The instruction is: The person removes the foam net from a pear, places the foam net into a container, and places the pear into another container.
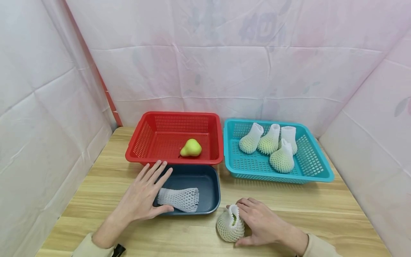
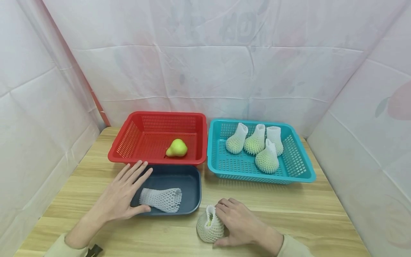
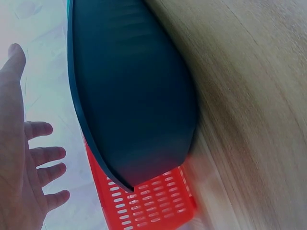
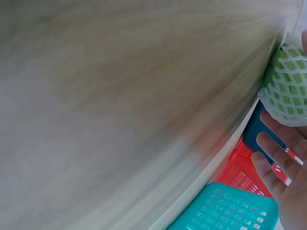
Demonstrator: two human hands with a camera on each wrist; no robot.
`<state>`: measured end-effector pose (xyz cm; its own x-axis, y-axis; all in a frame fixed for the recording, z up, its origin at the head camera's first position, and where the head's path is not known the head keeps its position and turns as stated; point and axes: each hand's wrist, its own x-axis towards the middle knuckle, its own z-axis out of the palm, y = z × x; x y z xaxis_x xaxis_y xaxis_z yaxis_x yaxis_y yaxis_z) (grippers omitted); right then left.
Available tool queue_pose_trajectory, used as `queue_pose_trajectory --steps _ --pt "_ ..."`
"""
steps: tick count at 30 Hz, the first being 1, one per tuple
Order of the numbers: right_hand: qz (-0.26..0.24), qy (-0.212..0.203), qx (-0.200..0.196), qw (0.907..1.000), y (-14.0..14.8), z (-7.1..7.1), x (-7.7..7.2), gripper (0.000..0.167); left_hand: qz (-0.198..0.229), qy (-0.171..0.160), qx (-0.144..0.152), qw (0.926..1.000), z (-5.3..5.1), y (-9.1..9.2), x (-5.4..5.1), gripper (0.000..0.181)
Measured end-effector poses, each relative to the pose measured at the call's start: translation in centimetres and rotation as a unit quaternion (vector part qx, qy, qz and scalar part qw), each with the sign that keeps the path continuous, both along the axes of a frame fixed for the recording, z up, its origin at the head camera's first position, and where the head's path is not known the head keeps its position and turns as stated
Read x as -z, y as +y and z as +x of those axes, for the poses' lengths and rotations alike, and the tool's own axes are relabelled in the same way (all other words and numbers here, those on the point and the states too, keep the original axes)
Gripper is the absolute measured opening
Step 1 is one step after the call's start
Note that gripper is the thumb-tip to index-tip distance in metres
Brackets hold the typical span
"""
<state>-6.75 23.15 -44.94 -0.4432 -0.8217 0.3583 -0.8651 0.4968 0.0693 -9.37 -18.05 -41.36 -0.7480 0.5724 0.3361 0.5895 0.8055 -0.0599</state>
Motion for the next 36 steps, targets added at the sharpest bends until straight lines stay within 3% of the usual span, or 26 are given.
queue_pose_trajectory --steps 5,14,25,31,36 --pt "0.008 -0.01 0.015 0.9998 0.0 0.1 0.1 0.078 0.003 -0.008 -0.001 1.0 0.1 0.1 -0.1 0.11" --pt "0.005 -0.032 0.023 0.9992 0.0 0.0 -0.6 0.083 0.007 0.003 0.014 0.9999 0.0 0.4 -0.3 0.11" --pt "0.014 -0.013 0.041 0.999 -0.1 -0.5 -2.7 0.089 0.0 0.018 0.036 0.9992 0.1 1.3 -1.2 0.112" --pt "-0.008 0.012 0.032 0.9994 -0.5 -1.1 -3.9 0.086 -0.004 0.03 0.051 0.9982 0.4 1.9 -2.2 0.115" --pt "0.003 0.021 0.04 0.999 -0.8 -1.3 -4.9 0.086 -0.003 0.038 0.069 0.9969 0.8 2.6 -2.9 0.114"
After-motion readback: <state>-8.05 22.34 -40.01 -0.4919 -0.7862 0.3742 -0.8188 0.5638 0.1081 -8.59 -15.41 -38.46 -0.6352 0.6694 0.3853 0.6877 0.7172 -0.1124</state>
